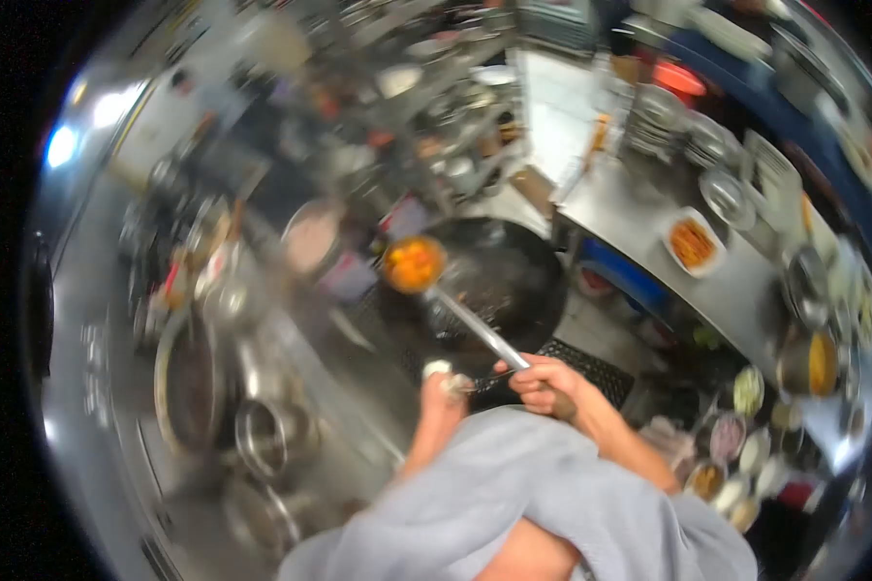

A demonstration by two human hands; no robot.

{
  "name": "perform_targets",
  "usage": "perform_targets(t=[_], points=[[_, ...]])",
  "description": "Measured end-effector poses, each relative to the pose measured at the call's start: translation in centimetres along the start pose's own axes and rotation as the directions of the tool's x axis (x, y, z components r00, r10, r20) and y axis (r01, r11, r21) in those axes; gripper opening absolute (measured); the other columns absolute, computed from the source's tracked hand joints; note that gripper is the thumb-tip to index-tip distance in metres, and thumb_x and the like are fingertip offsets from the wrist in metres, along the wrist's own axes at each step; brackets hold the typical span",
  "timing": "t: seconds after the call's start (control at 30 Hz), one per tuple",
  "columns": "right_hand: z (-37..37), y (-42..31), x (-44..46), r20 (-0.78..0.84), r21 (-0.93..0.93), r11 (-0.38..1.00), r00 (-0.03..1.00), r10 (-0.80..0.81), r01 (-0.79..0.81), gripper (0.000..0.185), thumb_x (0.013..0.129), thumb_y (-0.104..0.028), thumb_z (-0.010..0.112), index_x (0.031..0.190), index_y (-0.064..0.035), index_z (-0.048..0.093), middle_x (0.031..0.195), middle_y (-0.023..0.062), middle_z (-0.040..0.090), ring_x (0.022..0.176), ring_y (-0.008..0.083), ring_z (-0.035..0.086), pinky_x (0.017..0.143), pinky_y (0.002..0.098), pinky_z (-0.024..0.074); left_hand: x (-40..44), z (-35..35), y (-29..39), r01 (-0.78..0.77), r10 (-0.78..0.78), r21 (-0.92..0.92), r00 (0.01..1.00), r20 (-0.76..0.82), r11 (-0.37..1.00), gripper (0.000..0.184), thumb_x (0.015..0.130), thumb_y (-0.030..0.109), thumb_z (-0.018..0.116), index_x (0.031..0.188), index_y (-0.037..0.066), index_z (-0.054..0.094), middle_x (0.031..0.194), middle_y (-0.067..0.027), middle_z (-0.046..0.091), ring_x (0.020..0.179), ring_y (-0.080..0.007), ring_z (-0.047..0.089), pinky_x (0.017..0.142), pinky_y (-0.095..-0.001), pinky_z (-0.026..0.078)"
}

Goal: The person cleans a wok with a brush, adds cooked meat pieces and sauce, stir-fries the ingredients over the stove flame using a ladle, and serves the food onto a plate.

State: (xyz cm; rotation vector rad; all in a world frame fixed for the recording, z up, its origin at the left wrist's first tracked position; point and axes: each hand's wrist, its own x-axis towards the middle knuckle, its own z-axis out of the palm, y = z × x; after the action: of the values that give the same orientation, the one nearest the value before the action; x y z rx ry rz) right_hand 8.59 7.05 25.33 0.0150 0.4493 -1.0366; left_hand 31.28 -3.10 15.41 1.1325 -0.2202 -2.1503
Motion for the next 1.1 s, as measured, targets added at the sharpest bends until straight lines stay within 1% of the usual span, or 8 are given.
perform_targets(t=[0.07, 0.1, 0.17, 0.3, 0.5, 0.7, 1.03, 1.1], points=[[0.6, 0.2, -1.6, -0.086, -0.030, 0.999, 0.996, -0.037, 0.035, 0.027, 0.089, -0.004, 0.050, 0.115, -0.0043, 0.050, 0.061, -0.0028, 0.038, 0.040, 0.0054, 0.034, 0.036, 0.0207, 0.0270, 0.0, -0.2, -0.1, -0.067, 0.058, 0.128, 0.995, 0.076, 0.990, 0.008, 0.083, 0.007, 0.053, 0.089, 0.003, 0.051, 0.077, -0.0126, 0.059, 0.065, -0.0206, 0.060, 0.046, -0.0246, 0.043], [0.9, 0.3, -2.6, -0.137, -0.054, 0.996, 0.987, -0.081, 0.074, 0.028, 0.087, -0.003, 0.051, 0.115, -0.0046, 0.050, 0.061, -0.0024, 0.039, 0.040, 0.0056, 0.035, 0.036, 0.0208, 0.0276, -0.5, -0.2, 0.2, -0.305, 0.198, 0.566, 0.949, 0.244, 0.766, 0.010, 0.082, 0.007, 0.058, 0.090, 0.003, 0.054, 0.078, -0.0093, 0.059, 0.067, -0.0177, 0.058, 0.052, -0.0256, 0.044], [0.6, 1.0, -4.7, -0.214, -0.079, 0.985, 0.962, -0.169, 0.156, 0.033, 0.086, 0.000, 0.052, 0.119, -0.0036, 0.048, 0.062, -0.0008, 0.040, 0.041, 0.0052, 0.036, 0.035, 0.0217, 0.0279, -0.4, -0.7, 0.9, -0.593, 0.308, 0.779, 0.794, 0.524, 0.204, 0.014, 0.080, 0.007, 0.068, 0.091, 0.003, 0.060, 0.079, -0.0029, 0.060, 0.071, -0.0118, 0.056, 0.064, -0.0277, 0.047], [1.6, 1.9, -11.0, -0.297, -0.225, 0.853, 0.800, -0.521, 0.472, 0.035, 0.085, 0.000, 0.053, 0.119, -0.0014, 0.047, 0.062, 0.0020, 0.045, 0.040, 0.0071, 0.040, 0.035, 0.0233, 0.0309, 9.4, -11.8, 2.9, -0.218, -0.026, 0.710, 0.948, 0.316, 0.669, 0.015, 0.085, 0.005, 0.049, 0.096, -0.004, 0.054, 0.076, -0.0084, 0.056, 0.065, -0.0150, 0.053, 0.053, -0.0202, 0.045], [2.9, 1.6, -17.1, -0.538, -0.736, 0.607, 0.285, -0.793, 0.299, 0.048, 0.077, 0.000, 0.054, 0.123, -0.0021, 0.042, 0.062, 0.0018, 0.050, 0.038, 0.0095, 0.046, 0.035, 0.0251, 0.0376, 1.8, -2.5, 4.3, -0.551, 0.295, 0.830, 0.811, 0.506, 0.091, 0.017, 0.080, 0.009, 0.060, 0.069, -0.002, 0.055, 0.062, -0.0040, 0.056, 0.060, -0.0084, 0.049, 0.051, -0.0256, 0.040], [-0.2, -0.5, -18.8, -0.591, -0.804, 0.585, 0.033, -0.806, -0.102, 0.044, 0.076, -0.009, 0.051, 0.118, 0.0022, 0.044, 0.067, 0.0114, 0.056, 0.043, 0.0189, 0.056, 0.044, 0.0350, 0.0455, 6.7, -8.2, 7.8, -0.502, 0.114, 0.865, 0.859, 0.498, 0.004, 0.015, 0.076, 0.011, 0.070, 0.076, 0.000, 0.060, 0.073, -0.0046, 0.062, 0.064, -0.0119, 0.056, 0.056, -0.0291, 0.044], [-2.3, -1.4, -16.9, -0.576, -0.791, 0.590, -0.128, -0.807, -0.161, 0.052, 0.074, -0.009, 0.049, 0.124, 0.0025, 0.045, 0.074, 0.0248, 0.062, 0.053, 0.0313, 0.062, 0.054, 0.0421, 0.0505, 9.0, -9.7, 7.9, -0.262, 0.288, 0.965, 0.925, 0.247, 0.014, 0.013, 0.077, 0.004, 0.065, 0.070, -0.002, 0.057, 0.066, -0.0046, 0.059, 0.061, -0.0136, 0.054, 0.053, -0.0290, 0.043], [-2.3, -1.4, -16.8, -0.553, -0.788, 0.574, -0.155, -0.819, -0.222, 0.053, 0.074, -0.010, 0.050, 0.125, 0.0028, 0.045, 0.078, 0.0276, 0.062, 0.061, 0.0360, 0.063, 0.060, 0.0438, 0.0510, 8.5, -8.9, 7.7, -0.286, 0.303, 0.934, 0.929, 0.214, 0.215, 0.016, 0.073, 0.007, 0.059, 0.061, -0.002, 0.057, 0.054, 0.0008, 0.051, 0.052, -0.0097, 0.042, 0.046, -0.0307, 0.037]])
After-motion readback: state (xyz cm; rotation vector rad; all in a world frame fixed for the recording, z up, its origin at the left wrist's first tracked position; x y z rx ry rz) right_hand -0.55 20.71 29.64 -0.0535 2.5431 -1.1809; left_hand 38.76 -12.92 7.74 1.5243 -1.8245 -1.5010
